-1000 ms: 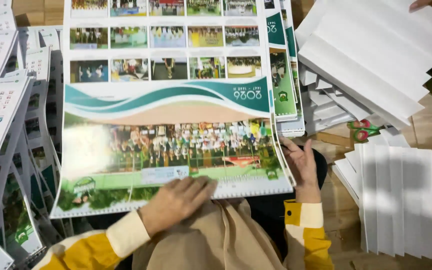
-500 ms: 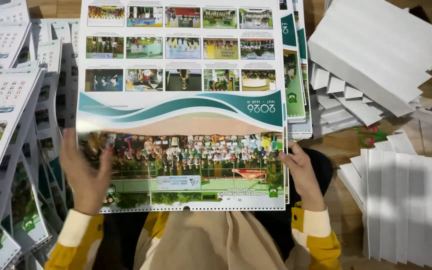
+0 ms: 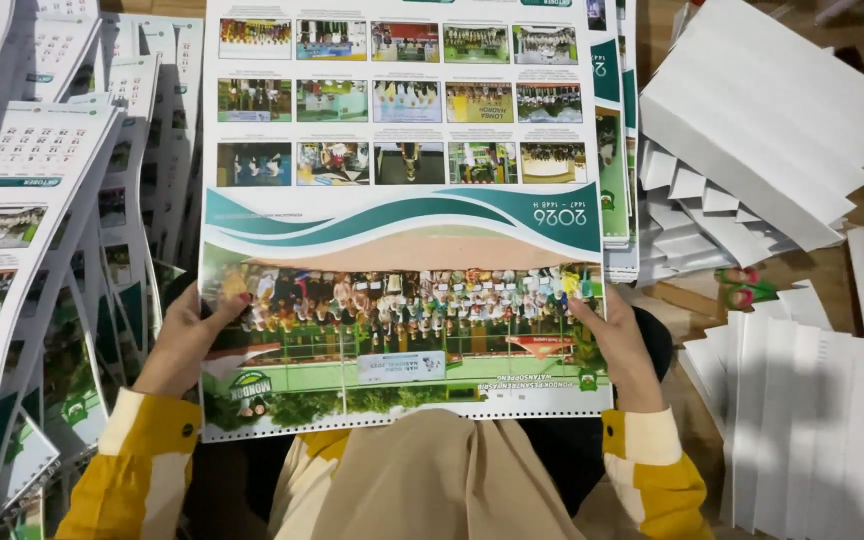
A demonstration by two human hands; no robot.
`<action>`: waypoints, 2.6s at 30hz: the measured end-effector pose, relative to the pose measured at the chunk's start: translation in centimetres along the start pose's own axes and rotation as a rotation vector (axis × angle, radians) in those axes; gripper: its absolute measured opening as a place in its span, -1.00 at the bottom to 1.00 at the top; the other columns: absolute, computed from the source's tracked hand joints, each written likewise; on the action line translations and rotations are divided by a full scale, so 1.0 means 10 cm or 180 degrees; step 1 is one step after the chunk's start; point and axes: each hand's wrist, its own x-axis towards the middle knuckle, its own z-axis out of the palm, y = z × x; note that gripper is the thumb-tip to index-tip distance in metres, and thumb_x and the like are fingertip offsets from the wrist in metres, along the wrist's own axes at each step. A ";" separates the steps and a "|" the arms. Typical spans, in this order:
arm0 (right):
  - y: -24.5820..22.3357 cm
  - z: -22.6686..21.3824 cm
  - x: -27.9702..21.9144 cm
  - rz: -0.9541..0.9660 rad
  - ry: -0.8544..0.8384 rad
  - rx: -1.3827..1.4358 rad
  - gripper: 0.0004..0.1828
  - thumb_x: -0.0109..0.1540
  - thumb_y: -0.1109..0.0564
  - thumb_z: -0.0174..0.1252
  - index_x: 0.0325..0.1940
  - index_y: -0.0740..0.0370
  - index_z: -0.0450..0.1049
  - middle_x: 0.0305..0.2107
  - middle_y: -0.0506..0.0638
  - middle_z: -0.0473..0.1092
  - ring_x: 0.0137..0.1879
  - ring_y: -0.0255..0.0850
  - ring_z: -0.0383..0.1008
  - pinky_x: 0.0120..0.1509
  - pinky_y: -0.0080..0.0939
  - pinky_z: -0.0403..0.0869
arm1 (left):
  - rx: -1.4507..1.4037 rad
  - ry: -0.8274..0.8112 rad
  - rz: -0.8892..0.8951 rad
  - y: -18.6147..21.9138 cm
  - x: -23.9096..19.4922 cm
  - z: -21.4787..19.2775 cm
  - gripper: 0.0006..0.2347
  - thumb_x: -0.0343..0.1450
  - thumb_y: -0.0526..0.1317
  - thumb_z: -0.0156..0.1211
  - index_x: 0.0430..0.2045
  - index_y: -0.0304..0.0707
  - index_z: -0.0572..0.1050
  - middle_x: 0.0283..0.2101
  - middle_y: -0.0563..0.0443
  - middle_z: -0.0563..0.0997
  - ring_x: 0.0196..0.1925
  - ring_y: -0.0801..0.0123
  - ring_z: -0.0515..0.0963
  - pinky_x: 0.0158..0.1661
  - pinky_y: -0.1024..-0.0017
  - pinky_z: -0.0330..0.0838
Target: The person sits on the floor and assembles wall calendars by inserting metal spiral wires through the punched holes at the top of the pages. They repeatedly pick up a wire, thread it through the holes, and twist the ends to secure the binding.
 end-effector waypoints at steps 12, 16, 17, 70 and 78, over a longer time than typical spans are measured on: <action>-1.07 0.13 0.07 -0.2075 0.0457 -0.0848 -0.76 0.15 0.31 0.09 -0.08 0.31 0.38 -0.32 0.15 0.36 -0.14 -0.15 0.32 0.07 -0.01 0.25 | 0.1694 0.0289 0.2023 1.08 0.00 0.26 -0.66 0.31 -0.31 0.19 -0.12 -0.59 0.34 -0.25 -0.49 0.46 -0.15 -0.27 0.42 -0.20 0.01 0.28; -1.22 0.05 0.38 -0.2305 0.0182 -0.0295 -0.78 0.19 0.31 0.05 -0.07 0.27 0.33 -0.29 -0.03 0.33 -0.15 -0.32 0.22 0.11 -0.13 0.27 | 0.1516 0.0354 0.2645 1.22 0.39 0.12 -0.66 0.35 -0.34 0.27 -0.13 -0.62 0.30 -0.25 -0.57 0.41 -0.14 -0.38 0.39 -0.15 -0.02 0.23; -1.15 0.01 0.41 -0.2284 0.0198 -0.0295 -0.78 0.19 0.31 0.05 -0.07 0.27 0.33 -0.29 -0.03 0.33 -0.15 -0.32 0.22 0.11 -0.13 0.27 | 0.1521 0.0327 0.2640 1.20 0.42 0.14 -0.66 0.35 -0.34 0.27 -0.13 -0.62 0.30 -0.25 -0.57 0.41 -0.14 -0.38 0.39 -0.15 -0.02 0.23; -0.71 -0.15 0.67 -0.1276 -0.0246 0.2299 -0.57 0.18 -0.18 -0.12 0.00 0.07 0.29 -0.05 -0.02 0.34 0.02 -0.17 0.44 0.10 -0.23 0.51 | 0.3673 0.0103 0.5177 0.74 0.44 2.35 -0.83 0.32 -0.27 0.06 -0.24 -0.04 0.41 -0.14 -0.12 0.45 -0.38 0.07 0.57 -0.58 0.37 0.50; -0.11 -0.26 0.67 -0.0575 -0.0178 0.2143 -0.42 0.15 -0.16 -0.14 0.09 0.29 0.23 -0.02 0.21 0.29 0.12 -0.04 0.33 0.18 -0.15 0.36 | 0.3247 0.0026 0.5311 1.68 0.28 1.75 -0.69 0.29 -0.55 0.06 -0.12 -0.32 0.32 -0.24 -0.18 0.57 -0.76 0.57 0.34 -0.84 0.66 0.21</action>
